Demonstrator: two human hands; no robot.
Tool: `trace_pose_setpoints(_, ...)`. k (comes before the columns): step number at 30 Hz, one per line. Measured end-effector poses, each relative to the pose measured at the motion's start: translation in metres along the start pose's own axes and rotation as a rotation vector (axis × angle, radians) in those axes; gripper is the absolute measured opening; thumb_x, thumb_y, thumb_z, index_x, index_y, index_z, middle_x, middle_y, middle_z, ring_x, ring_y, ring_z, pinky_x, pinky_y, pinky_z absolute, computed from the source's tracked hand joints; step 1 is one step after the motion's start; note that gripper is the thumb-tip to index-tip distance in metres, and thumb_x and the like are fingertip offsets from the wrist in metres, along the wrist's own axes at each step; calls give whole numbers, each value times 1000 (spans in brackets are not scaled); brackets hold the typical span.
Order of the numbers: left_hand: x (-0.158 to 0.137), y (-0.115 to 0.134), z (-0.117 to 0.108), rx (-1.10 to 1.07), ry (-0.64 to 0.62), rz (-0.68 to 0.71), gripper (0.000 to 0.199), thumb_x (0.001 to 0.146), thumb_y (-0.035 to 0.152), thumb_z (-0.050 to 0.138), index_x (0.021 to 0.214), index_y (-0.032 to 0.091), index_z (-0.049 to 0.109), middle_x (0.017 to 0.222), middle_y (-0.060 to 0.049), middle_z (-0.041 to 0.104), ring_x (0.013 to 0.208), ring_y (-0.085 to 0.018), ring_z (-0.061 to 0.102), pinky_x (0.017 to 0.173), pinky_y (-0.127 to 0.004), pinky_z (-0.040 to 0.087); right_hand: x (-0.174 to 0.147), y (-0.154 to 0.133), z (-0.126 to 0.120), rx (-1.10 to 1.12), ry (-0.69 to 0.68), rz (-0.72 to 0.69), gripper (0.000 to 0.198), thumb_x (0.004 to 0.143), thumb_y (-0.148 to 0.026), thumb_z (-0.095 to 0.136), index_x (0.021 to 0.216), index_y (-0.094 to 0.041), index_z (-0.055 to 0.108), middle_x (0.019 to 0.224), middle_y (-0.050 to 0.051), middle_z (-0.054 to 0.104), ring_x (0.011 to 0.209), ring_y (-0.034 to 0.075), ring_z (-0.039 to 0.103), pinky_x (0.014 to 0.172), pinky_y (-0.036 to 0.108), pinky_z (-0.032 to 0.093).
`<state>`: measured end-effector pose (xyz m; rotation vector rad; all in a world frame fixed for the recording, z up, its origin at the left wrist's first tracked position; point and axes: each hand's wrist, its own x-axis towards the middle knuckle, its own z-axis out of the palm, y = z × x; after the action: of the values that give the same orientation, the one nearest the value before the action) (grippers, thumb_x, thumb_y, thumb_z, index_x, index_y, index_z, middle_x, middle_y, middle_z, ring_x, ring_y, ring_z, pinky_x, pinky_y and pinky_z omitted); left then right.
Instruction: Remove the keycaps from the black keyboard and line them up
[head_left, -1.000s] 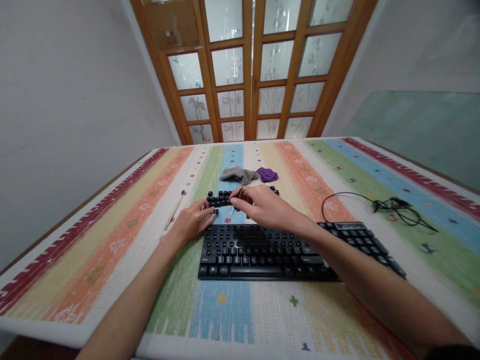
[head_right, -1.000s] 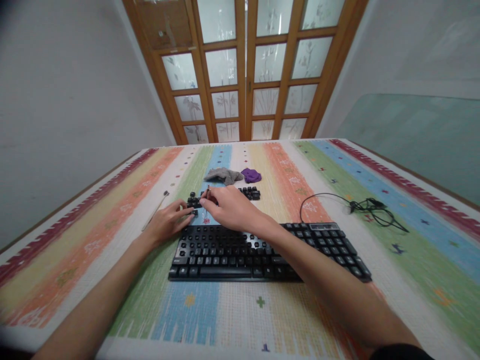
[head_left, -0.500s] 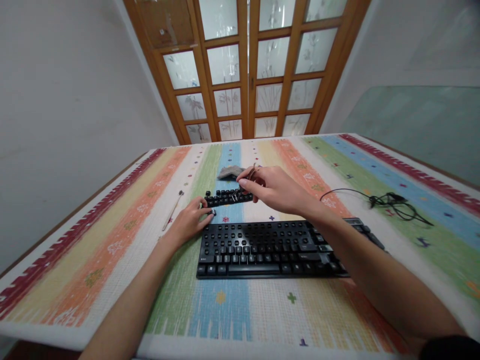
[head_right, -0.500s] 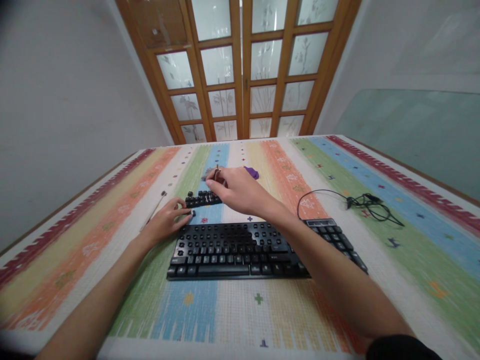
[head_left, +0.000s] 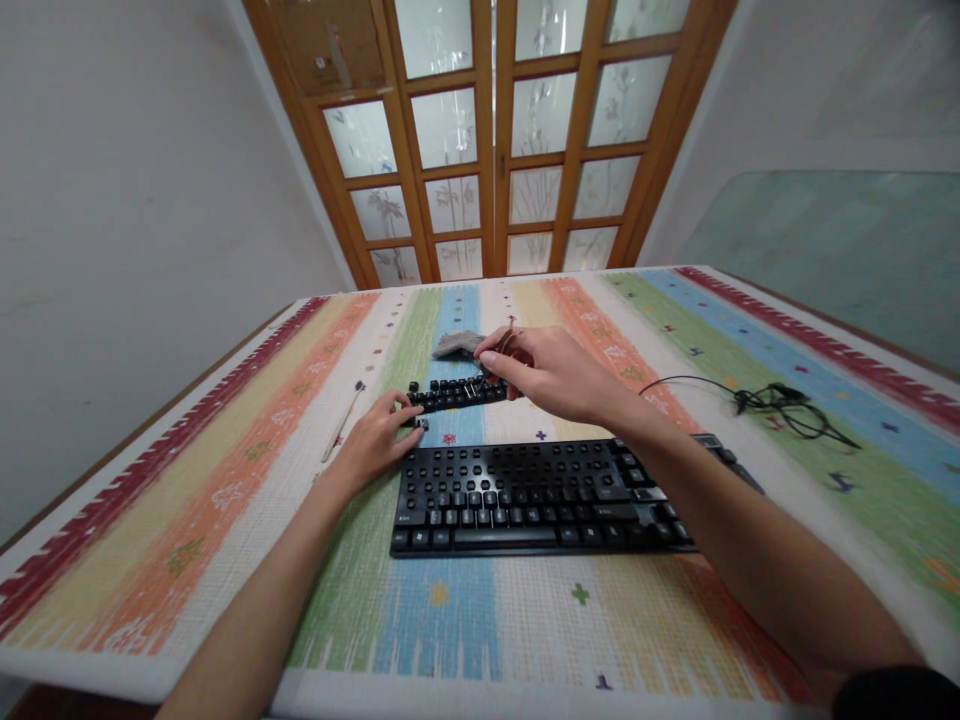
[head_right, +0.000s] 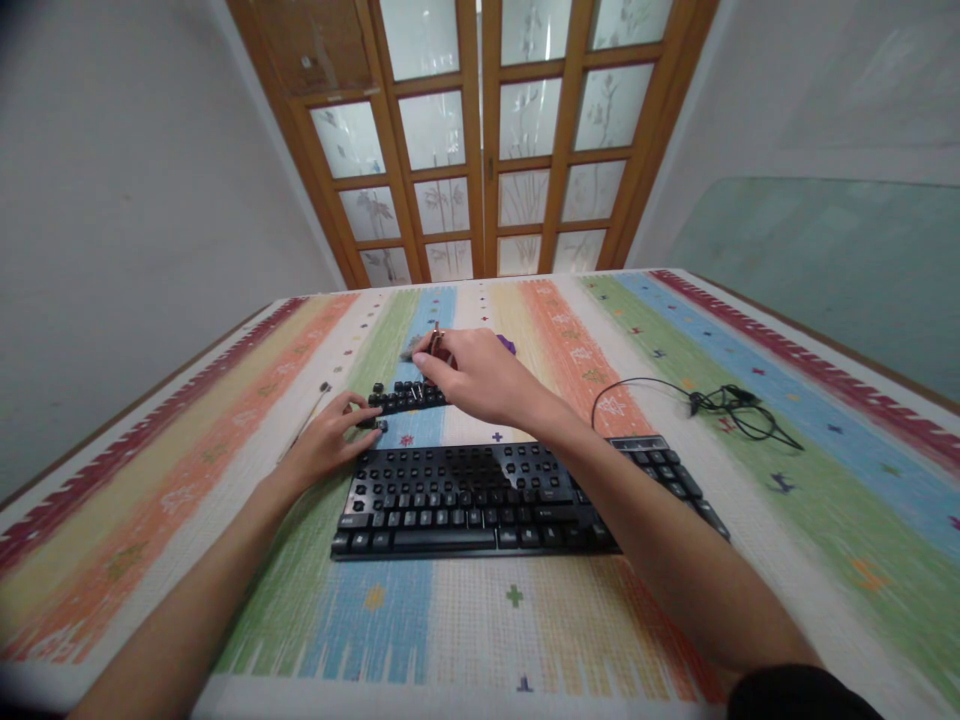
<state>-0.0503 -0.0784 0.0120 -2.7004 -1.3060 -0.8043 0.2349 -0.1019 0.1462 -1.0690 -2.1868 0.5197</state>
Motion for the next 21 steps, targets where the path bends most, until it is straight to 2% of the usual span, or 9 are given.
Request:
trace_pose_setpoints(9,2,1,2,16,11,-15,17,89,26,61,98,19,74,99,-7,58,79,-17,57,77,-34,53,0,0,1,18,-9,-4,25,95,-26,50,91,-12,69,77,6,69,72,16,61,66,28,39)
trace_pose_setpoints(21,0,1,6,20,19,-40,19,90,26,58,101,18,71,99,-6,59,75,-15,58,75,-33,54,-1,1,10,55,-40,-7,23,94,-27,52,92,-12,70,79,6,70,69,15,62,64,27,43)
